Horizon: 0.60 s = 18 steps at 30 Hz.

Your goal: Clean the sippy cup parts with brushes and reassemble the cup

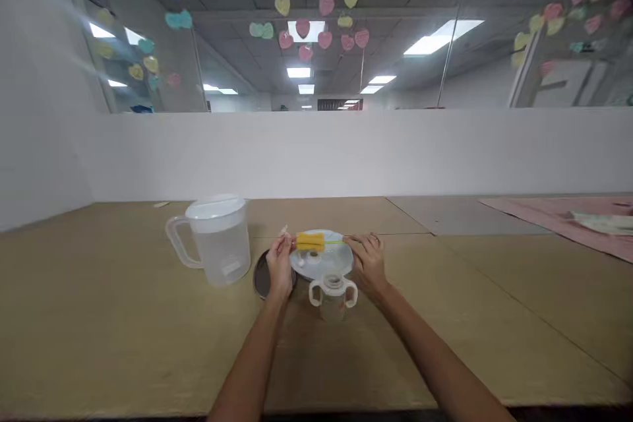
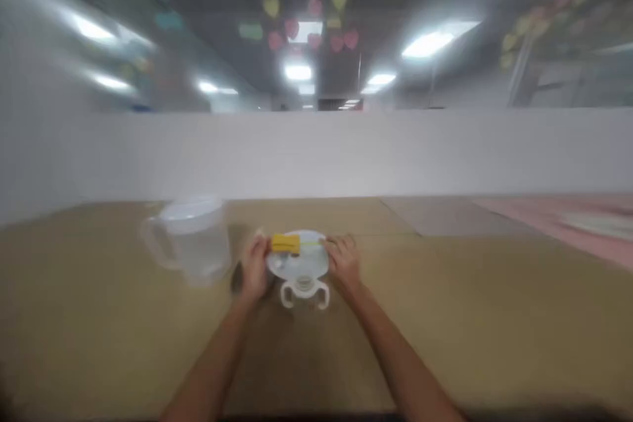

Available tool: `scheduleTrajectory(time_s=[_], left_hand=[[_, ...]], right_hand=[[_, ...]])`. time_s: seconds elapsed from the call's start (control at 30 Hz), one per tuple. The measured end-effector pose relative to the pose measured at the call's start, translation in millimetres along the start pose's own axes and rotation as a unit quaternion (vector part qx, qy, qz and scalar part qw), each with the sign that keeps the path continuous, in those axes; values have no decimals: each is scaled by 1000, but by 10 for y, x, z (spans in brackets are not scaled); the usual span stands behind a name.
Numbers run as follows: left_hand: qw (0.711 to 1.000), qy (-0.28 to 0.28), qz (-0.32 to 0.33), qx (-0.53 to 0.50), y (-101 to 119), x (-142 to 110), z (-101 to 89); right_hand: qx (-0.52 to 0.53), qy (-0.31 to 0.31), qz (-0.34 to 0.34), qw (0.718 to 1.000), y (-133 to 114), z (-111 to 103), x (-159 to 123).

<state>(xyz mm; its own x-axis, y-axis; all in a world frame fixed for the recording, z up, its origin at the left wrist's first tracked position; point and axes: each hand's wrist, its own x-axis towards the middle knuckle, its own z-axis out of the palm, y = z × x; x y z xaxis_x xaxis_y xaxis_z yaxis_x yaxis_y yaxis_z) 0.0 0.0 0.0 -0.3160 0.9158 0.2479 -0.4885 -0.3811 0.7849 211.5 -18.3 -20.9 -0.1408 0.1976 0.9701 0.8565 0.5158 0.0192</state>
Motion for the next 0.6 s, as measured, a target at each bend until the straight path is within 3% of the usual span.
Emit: scheduleTrajectory(time_s=[0.17, 0.37, 0.47, 0.6], left_hand=[[997, 8, 75, 14, -6, 40, 9], [972, 120, 155, 129, 19, 111, -172], [934, 160, 151, 282, 34, 146, -271], [866, 121, 117, 471, 40, 198, -369]], right_hand=[[-27, -40, -89, 995, 82, -67, -11], [-82, -23, 7, 996, 201, -61, -54], [-106, -27, 46, 993, 253, -47, -83], [-132, -47, 76, 987, 301, -31, -123]])
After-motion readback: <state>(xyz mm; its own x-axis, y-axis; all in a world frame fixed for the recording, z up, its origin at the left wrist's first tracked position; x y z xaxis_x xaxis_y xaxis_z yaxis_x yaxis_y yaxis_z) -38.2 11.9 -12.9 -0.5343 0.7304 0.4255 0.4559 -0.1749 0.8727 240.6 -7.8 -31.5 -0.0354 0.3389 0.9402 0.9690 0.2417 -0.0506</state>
